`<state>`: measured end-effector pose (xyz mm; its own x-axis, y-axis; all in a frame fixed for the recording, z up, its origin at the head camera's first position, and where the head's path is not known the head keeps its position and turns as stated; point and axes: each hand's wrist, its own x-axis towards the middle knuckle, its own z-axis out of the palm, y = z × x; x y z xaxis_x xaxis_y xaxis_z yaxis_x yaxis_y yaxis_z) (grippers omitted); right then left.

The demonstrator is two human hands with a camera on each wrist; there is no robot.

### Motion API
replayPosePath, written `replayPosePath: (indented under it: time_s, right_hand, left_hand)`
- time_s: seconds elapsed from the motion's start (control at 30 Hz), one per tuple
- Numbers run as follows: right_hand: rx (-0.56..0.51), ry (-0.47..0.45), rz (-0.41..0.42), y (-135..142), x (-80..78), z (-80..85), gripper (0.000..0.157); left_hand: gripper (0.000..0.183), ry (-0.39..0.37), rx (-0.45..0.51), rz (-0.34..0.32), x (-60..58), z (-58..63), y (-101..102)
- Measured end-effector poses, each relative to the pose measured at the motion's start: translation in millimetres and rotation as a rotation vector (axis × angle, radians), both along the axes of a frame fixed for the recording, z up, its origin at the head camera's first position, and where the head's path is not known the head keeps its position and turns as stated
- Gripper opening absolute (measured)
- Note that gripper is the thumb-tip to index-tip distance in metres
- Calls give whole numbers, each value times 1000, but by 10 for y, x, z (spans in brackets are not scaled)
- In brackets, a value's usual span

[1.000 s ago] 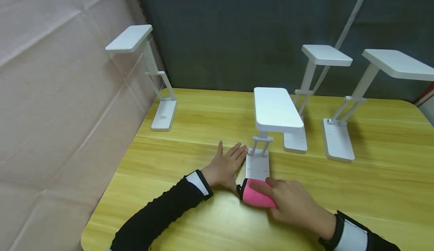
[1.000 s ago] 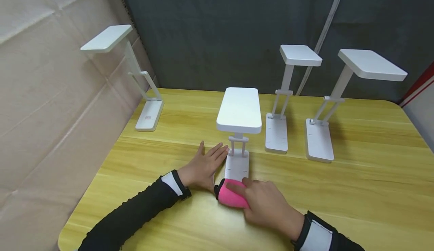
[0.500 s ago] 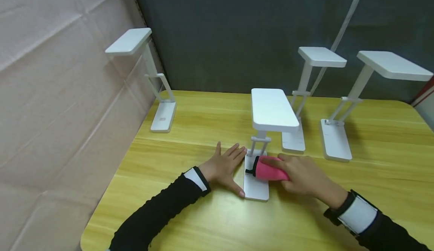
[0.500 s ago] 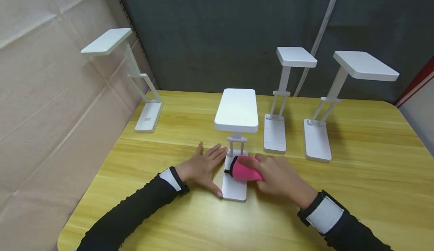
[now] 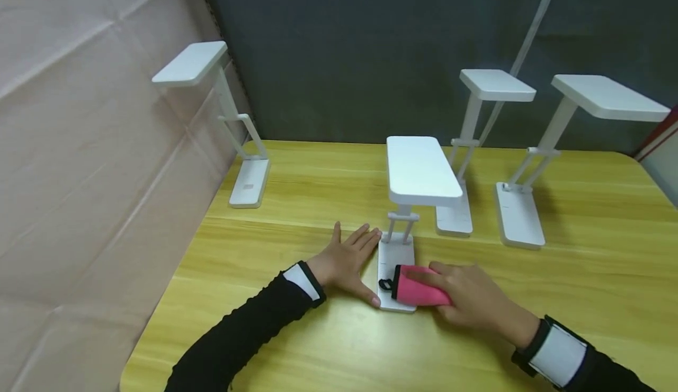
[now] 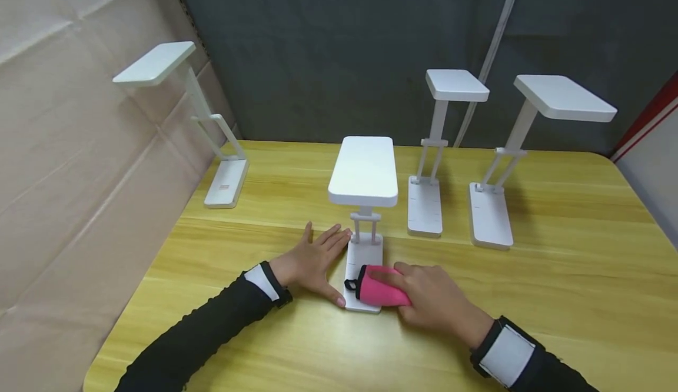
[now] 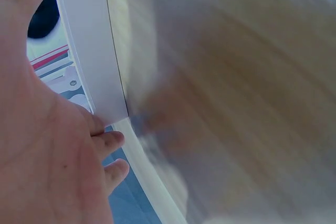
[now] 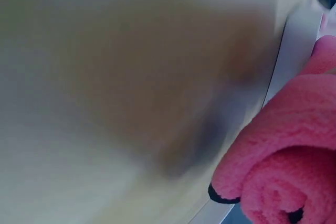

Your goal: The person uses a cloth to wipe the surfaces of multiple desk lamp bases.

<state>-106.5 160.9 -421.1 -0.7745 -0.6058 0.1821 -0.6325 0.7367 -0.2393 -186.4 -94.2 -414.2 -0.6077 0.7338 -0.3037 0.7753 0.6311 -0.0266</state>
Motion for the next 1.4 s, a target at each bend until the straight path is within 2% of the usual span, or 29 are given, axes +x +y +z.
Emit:
replayPosePath:
  time_s: [0.2,0.3,0.37,0.43,0.5,0.57,0.63,0.73,0.83,0.97,1.13,1.4]
  right_hand:
    - [-52,28,74,-40,232,-11,71]
    - [-76,3,120,-42,245,23,72]
    - [-98,-36,114,-5,201,68,73]
    - [-95,-66,47,64,123,134,73]
    - [-54,-51,-59,156,17,198,73]
    - [31,-18,-177,232,-94,242,69]
    - [126,6,-260,267,-183,251,66]
    - [224,25,-313,224,-261,204,61]
    - [259,38,-335,116,-282,137,58]
    - [265,69,-337,-14,-299,83,54]
    - [287,106,-292,-56,-299,78,52]
    - [275,124,-204,-26,-99,68,54]
  left_hand:
    - [127,-6,3,9,-8,1,-13]
    - [127,-14,21,13,-10,-13,-23]
    - [126,-9,43,4,-13,-39,-30]
    - [126,3,67,-16,-16,-72,-36]
    - [126,6,98,-32,-17,-105,-42]
    - [127,3,131,-40,-16,-134,-47]
    - [128,4,160,-47,-15,-150,-50]
    - [130,6,202,-66,-15,-161,-42]
    - [130,-5,227,-92,-17,-157,-22]
    - [128,-57,237,-92,-19,-141,0]
    - [129,-97,273,-73,-37,-128,11]
    - [131,-106,295,-68,-79,-108,27]
